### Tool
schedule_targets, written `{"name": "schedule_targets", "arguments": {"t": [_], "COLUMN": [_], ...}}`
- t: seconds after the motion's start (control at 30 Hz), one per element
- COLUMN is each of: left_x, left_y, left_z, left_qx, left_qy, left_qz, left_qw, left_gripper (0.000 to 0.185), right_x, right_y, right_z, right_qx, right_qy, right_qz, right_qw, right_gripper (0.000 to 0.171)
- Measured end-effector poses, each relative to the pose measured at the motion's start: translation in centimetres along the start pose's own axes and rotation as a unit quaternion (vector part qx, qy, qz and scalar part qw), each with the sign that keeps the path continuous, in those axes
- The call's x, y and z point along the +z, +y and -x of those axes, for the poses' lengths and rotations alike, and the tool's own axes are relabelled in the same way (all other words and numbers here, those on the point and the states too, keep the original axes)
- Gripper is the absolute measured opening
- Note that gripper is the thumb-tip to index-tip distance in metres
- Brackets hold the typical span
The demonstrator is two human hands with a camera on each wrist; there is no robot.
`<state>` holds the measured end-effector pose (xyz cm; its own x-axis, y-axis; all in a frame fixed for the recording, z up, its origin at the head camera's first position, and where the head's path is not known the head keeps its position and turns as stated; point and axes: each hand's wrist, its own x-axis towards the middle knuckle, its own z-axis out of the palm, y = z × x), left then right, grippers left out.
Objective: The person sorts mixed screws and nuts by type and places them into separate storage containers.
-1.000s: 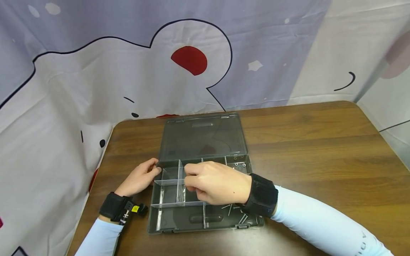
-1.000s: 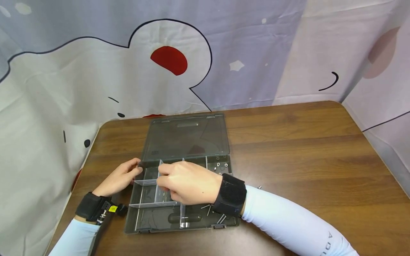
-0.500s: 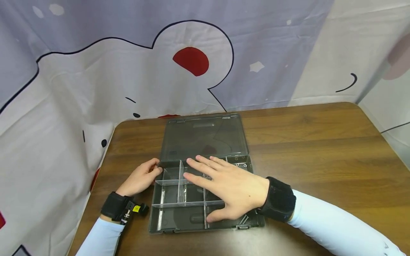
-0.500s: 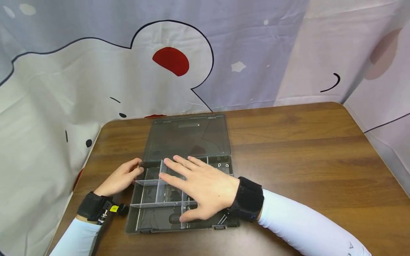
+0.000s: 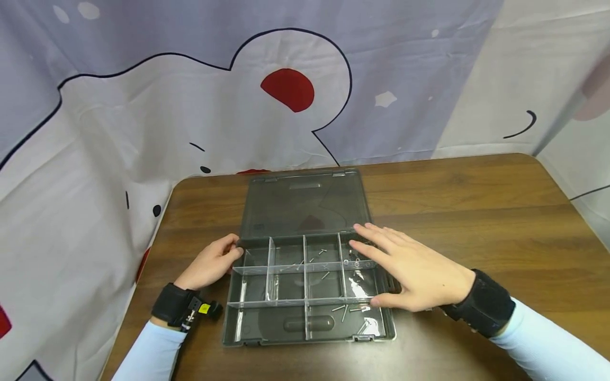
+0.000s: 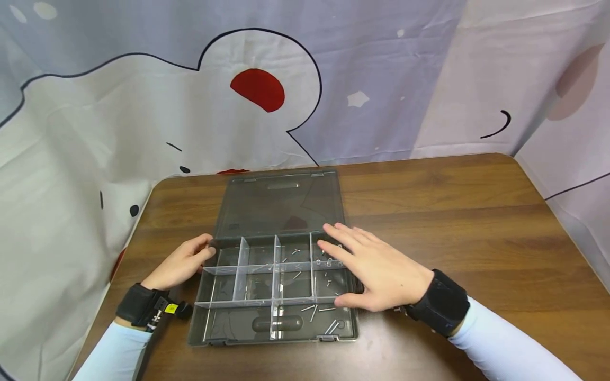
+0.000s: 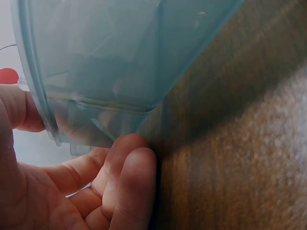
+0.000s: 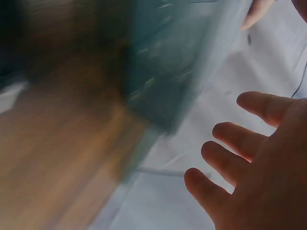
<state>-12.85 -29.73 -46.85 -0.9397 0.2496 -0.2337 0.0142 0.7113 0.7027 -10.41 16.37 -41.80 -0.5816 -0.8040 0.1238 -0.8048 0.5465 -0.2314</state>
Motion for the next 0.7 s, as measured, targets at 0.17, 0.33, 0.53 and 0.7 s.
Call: {"name": "schedule_targets", "arguments": {"t": [0.17,0.33,0.53,0.7], "left_x": [0.0,0.1,0.0,0.0], "left_y": [-0.1,0.1,0.1,0.1], "left_z": [-0.1,-0.1,-0.1,0.0], "left_qx": [-0.001,-0.002,-0.003,-0.003], "left_qy": [-0.002,-0.002,-0.003,-0.004], "left_qz": [0.003,0.002,0.002,0.004], "left_qw": [1.0,1.0,1.0,1.0], "left_gripper": [0.012,0.013,0.014,0.015], "right_x": [0.7,1.9,3.2,4.0], "right_y": [2.1,2.7,2.6,2.6], "right_z": [3.5,6.5,8.1,8.1], "right_qx": [0.038,0.049,0.024,-0.003], "right_qy": [0.027,0.043,0.076,0.135], "right_qz": [0.007,0.017,0.04,0.052], "right_qw": [0.999,0.998,0.996,0.989], "right_gripper": [0.096,0.085,0.055,0.019]}}
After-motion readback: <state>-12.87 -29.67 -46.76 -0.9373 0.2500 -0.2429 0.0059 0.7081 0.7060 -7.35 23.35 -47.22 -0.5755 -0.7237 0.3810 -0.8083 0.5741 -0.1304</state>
